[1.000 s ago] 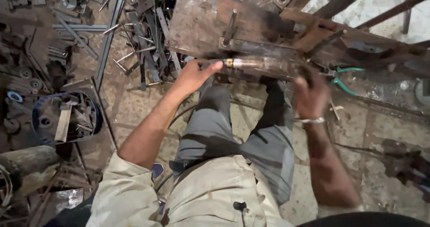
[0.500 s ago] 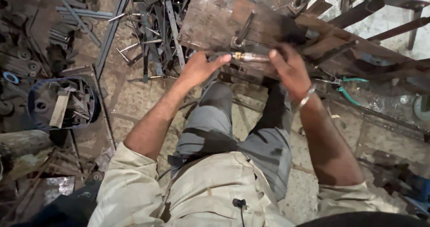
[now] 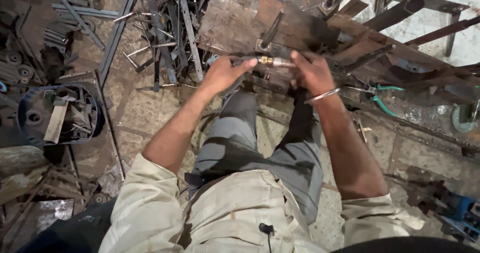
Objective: Connecting metal pieces using a welding torch and pliers to assemble a frame.
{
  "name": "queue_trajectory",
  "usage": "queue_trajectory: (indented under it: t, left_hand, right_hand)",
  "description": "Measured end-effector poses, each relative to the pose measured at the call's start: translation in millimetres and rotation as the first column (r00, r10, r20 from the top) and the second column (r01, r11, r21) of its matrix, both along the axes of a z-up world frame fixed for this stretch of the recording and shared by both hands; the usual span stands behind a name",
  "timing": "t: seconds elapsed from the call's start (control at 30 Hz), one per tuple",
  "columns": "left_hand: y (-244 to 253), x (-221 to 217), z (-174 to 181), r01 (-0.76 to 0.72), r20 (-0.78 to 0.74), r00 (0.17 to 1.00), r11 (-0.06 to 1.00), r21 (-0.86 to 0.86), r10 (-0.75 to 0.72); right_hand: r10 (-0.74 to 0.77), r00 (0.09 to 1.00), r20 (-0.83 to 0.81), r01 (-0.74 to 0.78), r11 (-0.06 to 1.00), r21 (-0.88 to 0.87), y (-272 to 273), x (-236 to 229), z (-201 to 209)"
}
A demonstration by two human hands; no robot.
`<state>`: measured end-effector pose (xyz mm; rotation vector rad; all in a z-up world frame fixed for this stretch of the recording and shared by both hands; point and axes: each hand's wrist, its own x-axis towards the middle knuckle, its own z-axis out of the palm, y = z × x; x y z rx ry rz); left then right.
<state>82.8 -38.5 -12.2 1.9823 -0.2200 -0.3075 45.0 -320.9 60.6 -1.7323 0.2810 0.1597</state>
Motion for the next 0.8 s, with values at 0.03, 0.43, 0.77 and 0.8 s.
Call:
queue_trajectory:
  t: [0.03,0.43,0.77,0.8]
  left_hand:
    - [-1,4,-5,-0.008,-0.059,0.998,0.998,0.068,0.012]
    - [29,-7,-31,-0.051,-0.114,0.993,0.948,-0.313,0.015]
    - [27,-17,-23,0.022,-0.136,0.985,0.855,-0.518,-0.107]
    - [27,-21,-12,0.015,-0.173,0.977,0.842,-0.539,-0.128]
  right_hand:
    - [0.021,1.000,0.024,-0.020,1.000,-0.014,-9,2,-6]
    - [0.340,0.807,0.482,0.359,0.366,-0.859,-60,35,-50]
    - [0.074,0.772,0.632,0.436,0.661,-0.610,-37,51,-82]
    - [0.086,0.754,0.651,0.497,0.573,-0.651,-39,53,-88]
